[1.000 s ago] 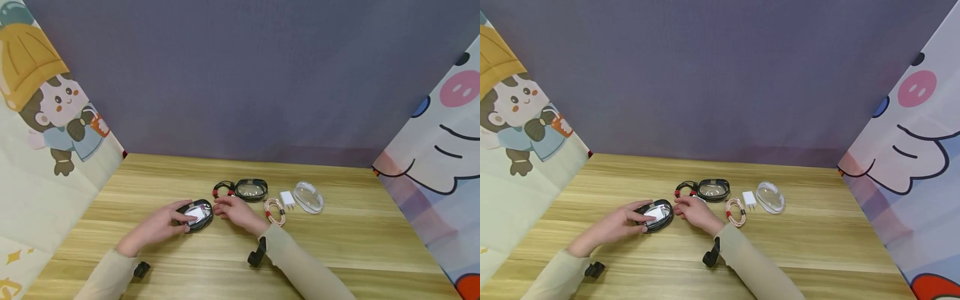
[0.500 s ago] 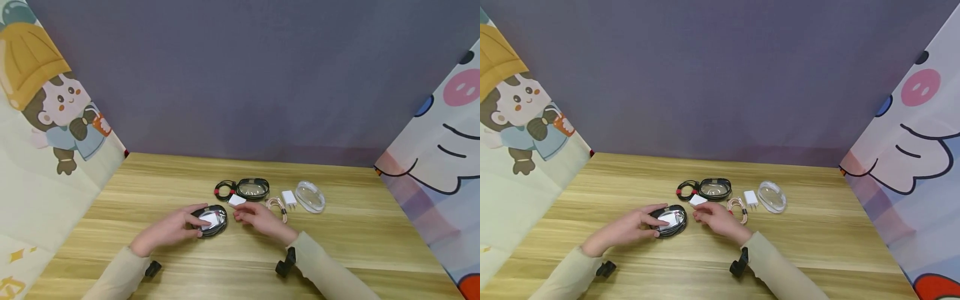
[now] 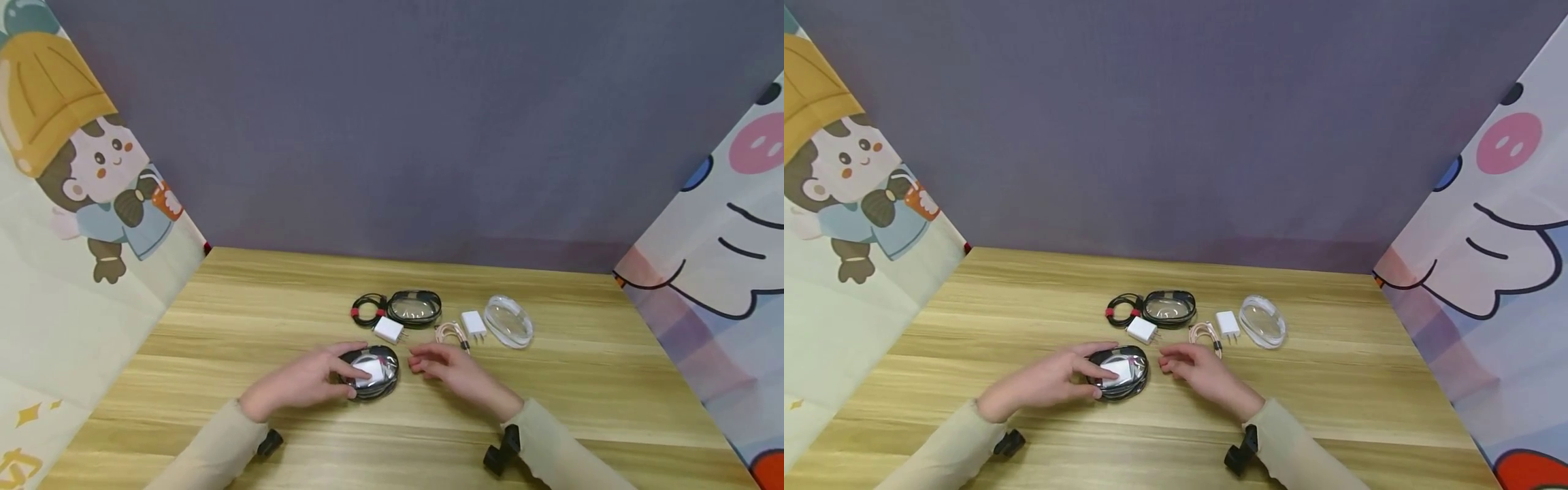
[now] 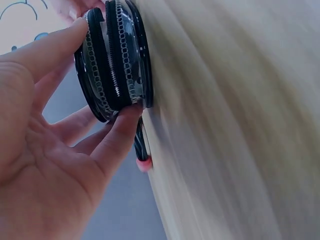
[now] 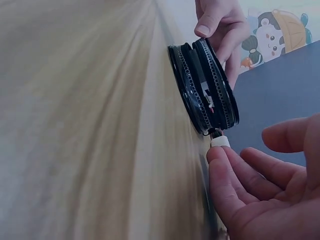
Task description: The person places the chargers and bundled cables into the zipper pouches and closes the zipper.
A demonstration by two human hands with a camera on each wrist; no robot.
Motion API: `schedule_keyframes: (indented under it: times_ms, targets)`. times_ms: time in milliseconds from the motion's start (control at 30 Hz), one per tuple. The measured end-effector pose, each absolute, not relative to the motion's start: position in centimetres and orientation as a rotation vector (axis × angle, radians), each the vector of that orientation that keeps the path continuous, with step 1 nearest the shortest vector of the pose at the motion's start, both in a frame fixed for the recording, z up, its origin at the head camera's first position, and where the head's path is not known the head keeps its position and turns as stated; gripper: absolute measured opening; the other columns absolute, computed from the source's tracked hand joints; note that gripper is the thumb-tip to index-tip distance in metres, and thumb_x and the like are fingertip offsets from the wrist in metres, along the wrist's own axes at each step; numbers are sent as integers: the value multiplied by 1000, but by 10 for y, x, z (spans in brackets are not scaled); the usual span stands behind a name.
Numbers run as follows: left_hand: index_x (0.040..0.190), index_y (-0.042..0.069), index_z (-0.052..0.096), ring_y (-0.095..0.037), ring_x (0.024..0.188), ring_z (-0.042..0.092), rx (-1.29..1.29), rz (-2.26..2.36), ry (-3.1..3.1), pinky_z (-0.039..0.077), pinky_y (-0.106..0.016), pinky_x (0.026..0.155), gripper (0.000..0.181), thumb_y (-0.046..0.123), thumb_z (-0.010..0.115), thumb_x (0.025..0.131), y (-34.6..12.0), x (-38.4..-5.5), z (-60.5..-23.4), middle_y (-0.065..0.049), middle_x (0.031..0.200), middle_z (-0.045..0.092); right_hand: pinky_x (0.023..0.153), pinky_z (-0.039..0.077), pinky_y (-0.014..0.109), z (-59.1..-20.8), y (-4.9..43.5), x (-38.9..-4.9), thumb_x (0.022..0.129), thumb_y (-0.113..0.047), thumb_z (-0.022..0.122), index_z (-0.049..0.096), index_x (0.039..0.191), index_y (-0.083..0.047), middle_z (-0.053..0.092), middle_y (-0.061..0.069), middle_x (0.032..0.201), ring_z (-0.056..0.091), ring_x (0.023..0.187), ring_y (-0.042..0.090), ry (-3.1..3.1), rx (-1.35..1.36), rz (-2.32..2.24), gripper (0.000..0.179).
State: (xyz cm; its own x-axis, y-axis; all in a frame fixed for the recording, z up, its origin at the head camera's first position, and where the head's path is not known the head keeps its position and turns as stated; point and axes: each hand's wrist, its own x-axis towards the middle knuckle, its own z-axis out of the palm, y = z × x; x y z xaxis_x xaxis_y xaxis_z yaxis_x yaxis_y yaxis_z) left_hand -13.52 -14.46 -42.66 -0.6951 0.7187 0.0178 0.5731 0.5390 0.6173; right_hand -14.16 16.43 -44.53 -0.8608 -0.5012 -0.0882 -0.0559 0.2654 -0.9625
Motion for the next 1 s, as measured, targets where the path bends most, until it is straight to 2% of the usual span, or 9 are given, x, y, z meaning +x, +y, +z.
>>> schedule_keyframes:
  times_ms: [267, 533, 833, 1000]
  targets:
    - [124, 26, 72, -32, 137, 43, 1126, 868, 2512, 39, -49, 109, 36, 25, 75, 87, -127, -134, -426, -7, 157, 37, 94, 53, 33, -452, 181, -137, 98, -4, 56, 51, 133, 13, 62, 26, 124, 62, 113, 37, 2173, -525, -1643, 39]
    - [124, 27, 71, -29, 138, 41, 1153, 871, 2474, 37, -47, 111, 38, 26, 76, 87, -111, -137, -426, -3, 158, 36, 94, 51, 25, -457, 192, -142, 91, 2, 63, 52, 135, 9, 64, 21, 124, 62, 114, 34, 2216, -594, -1608, 47]
    - [123, 28, 71, -30, 138, 41, 1161, 884, 2441, 37, -50, 111, 40, 26, 78, 84, -101, -145, -430, -2, 156, 38, 101, 49, 37, -456, 187, -154, 89, -6, 69, 55, 139, -3, 62, 10, 131, 59, 118, 27, 2282, -760, -1431, 52]
    - [122, 27, 72, -28, 138, 41, 1125, 902, 2426, 35, -50, 112, 42, 23, 80, 81, -99, -145, -429, 0, 154, 41, 98, 51, 36, -456, 188, -157, 88, -3, 69, 59, 135, -4, 66, 8, 120, 61, 111, 25, 2268, -791, -1397, 47]
